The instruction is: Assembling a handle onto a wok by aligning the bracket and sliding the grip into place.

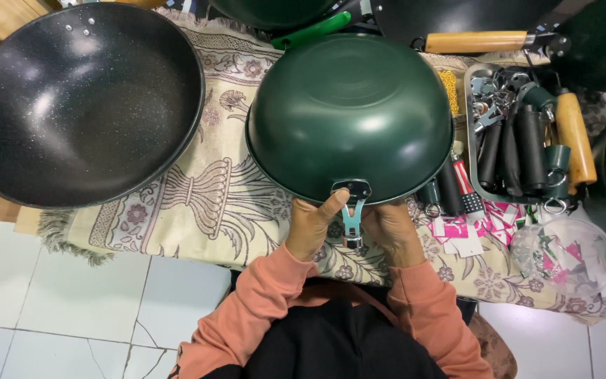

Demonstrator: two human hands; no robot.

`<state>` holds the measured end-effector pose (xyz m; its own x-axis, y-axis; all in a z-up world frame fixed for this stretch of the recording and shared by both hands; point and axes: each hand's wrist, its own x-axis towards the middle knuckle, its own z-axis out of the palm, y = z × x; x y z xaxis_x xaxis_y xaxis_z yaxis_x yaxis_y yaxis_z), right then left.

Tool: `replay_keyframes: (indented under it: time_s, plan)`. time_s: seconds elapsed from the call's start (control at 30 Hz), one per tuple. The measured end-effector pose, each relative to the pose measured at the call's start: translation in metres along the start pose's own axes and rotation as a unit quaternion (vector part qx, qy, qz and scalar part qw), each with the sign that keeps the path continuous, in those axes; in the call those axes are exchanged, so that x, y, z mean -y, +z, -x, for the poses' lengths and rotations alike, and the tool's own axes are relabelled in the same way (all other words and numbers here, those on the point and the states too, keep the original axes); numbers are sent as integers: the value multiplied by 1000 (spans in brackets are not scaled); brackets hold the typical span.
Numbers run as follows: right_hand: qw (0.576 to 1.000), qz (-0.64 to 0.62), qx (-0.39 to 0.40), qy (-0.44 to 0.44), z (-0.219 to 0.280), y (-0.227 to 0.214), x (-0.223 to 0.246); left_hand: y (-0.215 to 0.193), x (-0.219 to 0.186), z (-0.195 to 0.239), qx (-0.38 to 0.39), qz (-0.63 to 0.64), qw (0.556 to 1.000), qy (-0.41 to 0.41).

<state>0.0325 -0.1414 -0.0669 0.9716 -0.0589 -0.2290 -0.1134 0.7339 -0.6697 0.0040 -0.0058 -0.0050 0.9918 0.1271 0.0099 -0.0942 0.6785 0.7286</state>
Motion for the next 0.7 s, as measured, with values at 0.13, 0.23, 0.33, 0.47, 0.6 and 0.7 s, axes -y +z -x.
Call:
replay_keyframes:
  time_s: [0.13, 0.23, 0.33, 0.47, 0.6, 0.7]
  plan:
    - [1000, 4, 6, -6, 14, 11, 14, -6, 9, -4, 11, -4, 1000, 9]
    - [1000, 16, 12, -19, 15, 2, 12, -6, 10, -2, -4, -1, 1000, -4]
    - [999, 4, 27, -28, 22, 14, 17, 1, 4, -1, 9, 4, 1000, 3]
    - [997, -8, 56, -47, 35, 37, 33, 2, -1, -2, 17, -6, 1000, 14]
    - [996, -23, 72, -43, 31, -5, 20, 3, -4, -1, 30, -21, 999, 18]
    - [993, -35, 105, -41, 49, 40, 47, 3, -2, 0, 24, -23, 999, 26]
